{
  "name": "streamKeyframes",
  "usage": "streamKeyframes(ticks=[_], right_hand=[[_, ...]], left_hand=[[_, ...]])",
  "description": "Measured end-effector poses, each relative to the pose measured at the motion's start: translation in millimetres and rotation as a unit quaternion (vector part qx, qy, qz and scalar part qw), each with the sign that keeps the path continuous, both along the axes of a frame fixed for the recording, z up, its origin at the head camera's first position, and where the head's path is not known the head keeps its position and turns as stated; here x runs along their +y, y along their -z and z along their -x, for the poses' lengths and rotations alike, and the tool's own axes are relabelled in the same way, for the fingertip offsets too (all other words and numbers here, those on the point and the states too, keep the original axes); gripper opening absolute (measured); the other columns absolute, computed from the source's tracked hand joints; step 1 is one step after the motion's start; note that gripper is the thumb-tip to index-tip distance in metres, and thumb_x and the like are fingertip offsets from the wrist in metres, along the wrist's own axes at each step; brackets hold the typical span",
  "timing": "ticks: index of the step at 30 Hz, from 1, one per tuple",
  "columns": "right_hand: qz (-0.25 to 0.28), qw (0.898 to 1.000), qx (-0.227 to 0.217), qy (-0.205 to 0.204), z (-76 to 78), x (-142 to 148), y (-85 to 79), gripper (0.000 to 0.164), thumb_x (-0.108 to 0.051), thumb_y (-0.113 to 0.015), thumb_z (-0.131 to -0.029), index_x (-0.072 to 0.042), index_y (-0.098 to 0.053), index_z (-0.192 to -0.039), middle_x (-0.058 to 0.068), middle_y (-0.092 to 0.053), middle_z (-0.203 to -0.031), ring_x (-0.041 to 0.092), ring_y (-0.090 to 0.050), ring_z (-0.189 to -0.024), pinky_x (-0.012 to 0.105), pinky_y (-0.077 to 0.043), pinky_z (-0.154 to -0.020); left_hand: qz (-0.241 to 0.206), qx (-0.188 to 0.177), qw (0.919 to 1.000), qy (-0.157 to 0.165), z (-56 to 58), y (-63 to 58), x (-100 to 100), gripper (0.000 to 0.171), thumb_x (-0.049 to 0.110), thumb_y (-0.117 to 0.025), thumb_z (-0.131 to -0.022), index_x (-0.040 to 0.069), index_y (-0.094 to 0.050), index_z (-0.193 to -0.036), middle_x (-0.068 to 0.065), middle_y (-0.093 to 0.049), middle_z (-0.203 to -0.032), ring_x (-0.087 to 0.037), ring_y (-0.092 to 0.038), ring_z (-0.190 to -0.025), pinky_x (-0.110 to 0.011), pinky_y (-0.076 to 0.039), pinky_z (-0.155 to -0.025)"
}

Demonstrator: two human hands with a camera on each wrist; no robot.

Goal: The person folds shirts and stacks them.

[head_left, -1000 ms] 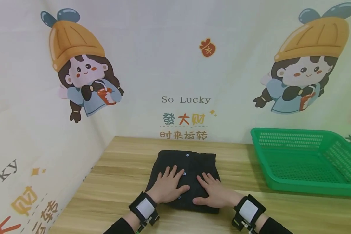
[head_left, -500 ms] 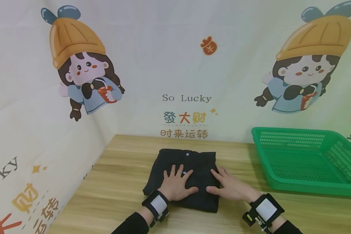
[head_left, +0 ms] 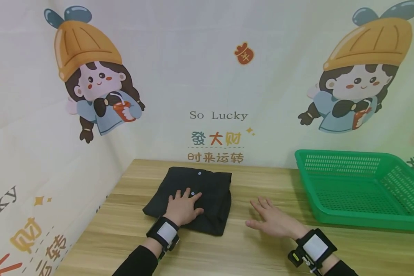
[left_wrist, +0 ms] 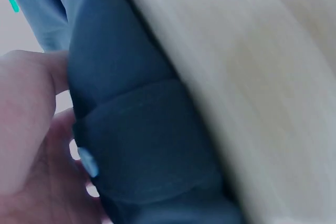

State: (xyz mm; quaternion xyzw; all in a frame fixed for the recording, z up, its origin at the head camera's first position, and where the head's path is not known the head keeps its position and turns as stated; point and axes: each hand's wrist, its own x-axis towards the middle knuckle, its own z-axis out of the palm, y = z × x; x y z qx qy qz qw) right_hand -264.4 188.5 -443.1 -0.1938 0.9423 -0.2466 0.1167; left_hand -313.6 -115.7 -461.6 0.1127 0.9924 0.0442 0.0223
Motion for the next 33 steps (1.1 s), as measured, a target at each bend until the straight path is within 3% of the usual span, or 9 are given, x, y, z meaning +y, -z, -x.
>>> streamKeyframes(ticks=[12, 19, 28, 33], right_hand=[[0.006, 1.0, 0.005, -0.004, 0.5, -1.4, 0.5, 0.083, -0.058, -0.054, -0.095, -0.006, -0.03, -0.156, 0.031, -0.017, -0.161, 0.054, -0.009, -0.149, 0.071, -0.015, -0.117], [0.004, 1.0, 0.004, -0.002, 0.1, -2.0, 1.1, 0.082, -0.058, -0.053, -0.095, -0.008, -0.03, -0.156, 0.029, -0.016, -0.162, 0.052, -0.009, -0.15, 0.07, -0.015, -0.117], [0.01, 1.0, 0.007, 0.003, -2.0, -2.2, 1.1, 0.081, -0.056, -0.053, -0.096, -0.005, -0.029, -0.156, 0.031, -0.015, -0.162, 0.054, -0.011, -0.149, 0.071, -0.016, -0.116], [0.026, 0.999, 0.004, 0.018, -0.5, 2.0, -0.9, 0.077, -0.05, -0.055, -0.097, -0.004, -0.032, -0.155, 0.034, -0.018, -0.16, 0.054, -0.015, -0.148, 0.07, -0.019, -0.116]], left_hand=[[-0.058, -0.052, 0.9968, -0.02, 37.6, -0.5, -49.4, 0.06, 0.046, -0.052, -0.099, 0.022, -0.04, -0.153, -0.022, -0.028, -0.162, -0.054, -0.021, -0.148, -0.073, -0.017, -0.115], [-0.087, -0.063, 0.9941, -0.016, 53.8, 3.5, -58.5, 0.06, 0.045, -0.049, -0.101, 0.022, -0.037, -0.154, -0.022, -0.022, -0.164, -0.054, -0.013, -0.15, -0.073, -0.011, -0.117], [-0.09, -0.05, 0.9943, -0.025, 63.9, 2.2, -60.6, 0.059, 0.044, -0.05, -0.1, 0.02, -0.039, -0.153, -0.024, -0.023, -0.163, -0.055, -0.015, -0.149, -0.073, -0.012, -0.117], [-0.088, -0.001, 0.9957, -0.031, 57.5, -3.1, -55.5, 0.055, 0.041, -0.054, -0.099, 0.016, -0.048, -0.148, -0.026, -0.035, -0.157, -0.052, -0.027, -0.146, -0.072, -0.02, -0.115]])
